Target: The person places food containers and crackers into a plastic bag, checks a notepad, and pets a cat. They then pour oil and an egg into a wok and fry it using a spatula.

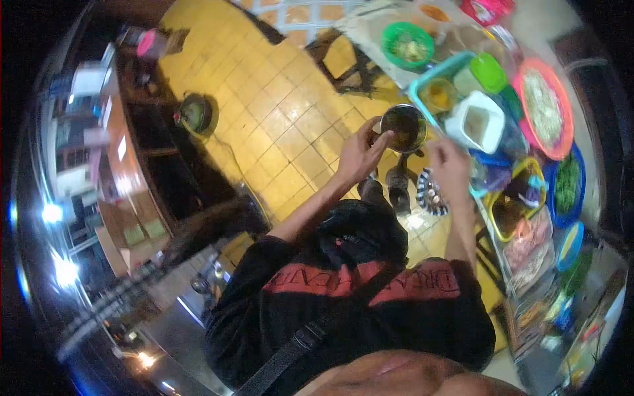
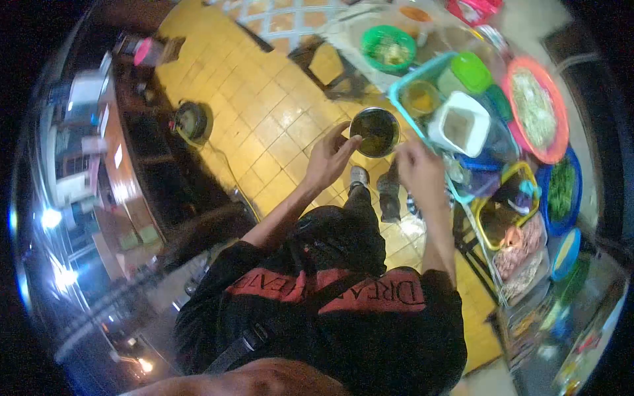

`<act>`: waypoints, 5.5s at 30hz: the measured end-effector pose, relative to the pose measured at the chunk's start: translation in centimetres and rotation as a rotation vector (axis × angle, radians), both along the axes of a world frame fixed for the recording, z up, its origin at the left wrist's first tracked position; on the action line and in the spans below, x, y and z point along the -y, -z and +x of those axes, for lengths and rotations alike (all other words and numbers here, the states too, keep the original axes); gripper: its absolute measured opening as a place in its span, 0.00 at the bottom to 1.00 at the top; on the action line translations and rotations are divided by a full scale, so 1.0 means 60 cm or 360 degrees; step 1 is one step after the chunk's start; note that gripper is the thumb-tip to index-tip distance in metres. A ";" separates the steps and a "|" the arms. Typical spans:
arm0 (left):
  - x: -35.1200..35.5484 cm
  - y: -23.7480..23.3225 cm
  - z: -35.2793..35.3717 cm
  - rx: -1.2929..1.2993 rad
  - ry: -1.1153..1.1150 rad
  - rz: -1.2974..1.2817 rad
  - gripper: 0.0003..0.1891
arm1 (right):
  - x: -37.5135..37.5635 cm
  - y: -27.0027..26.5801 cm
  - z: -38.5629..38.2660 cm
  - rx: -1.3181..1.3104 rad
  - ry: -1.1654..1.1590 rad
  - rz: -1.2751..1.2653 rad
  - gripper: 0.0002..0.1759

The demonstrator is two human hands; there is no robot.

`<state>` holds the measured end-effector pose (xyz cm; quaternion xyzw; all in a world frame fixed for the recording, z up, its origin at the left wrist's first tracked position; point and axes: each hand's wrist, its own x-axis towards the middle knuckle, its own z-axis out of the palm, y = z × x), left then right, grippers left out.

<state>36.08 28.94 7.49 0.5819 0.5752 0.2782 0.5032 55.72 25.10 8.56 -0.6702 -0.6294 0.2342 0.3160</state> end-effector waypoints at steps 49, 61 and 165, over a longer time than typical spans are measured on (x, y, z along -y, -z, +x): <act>0.988 0.030 -0.840 -0.1617 -0.3986 -0.0129 0.12 | 0.699 0.082 -1.345 -0.0570 -0.3881 -0.0123 0.13; 1.040 0.031 -0.877 -0.1669 -0.4005 -0.0170 0.12 | 0.763 0.091 -1.389 -0.0513 -0.3847 -0.0389 0.15; 1.463 0.039 -1.149 -0.3010 -0.1960 -0.0804 0.14 | 0.466 0.182 -1.221 0.0028 -0.2612 0.0179 0.14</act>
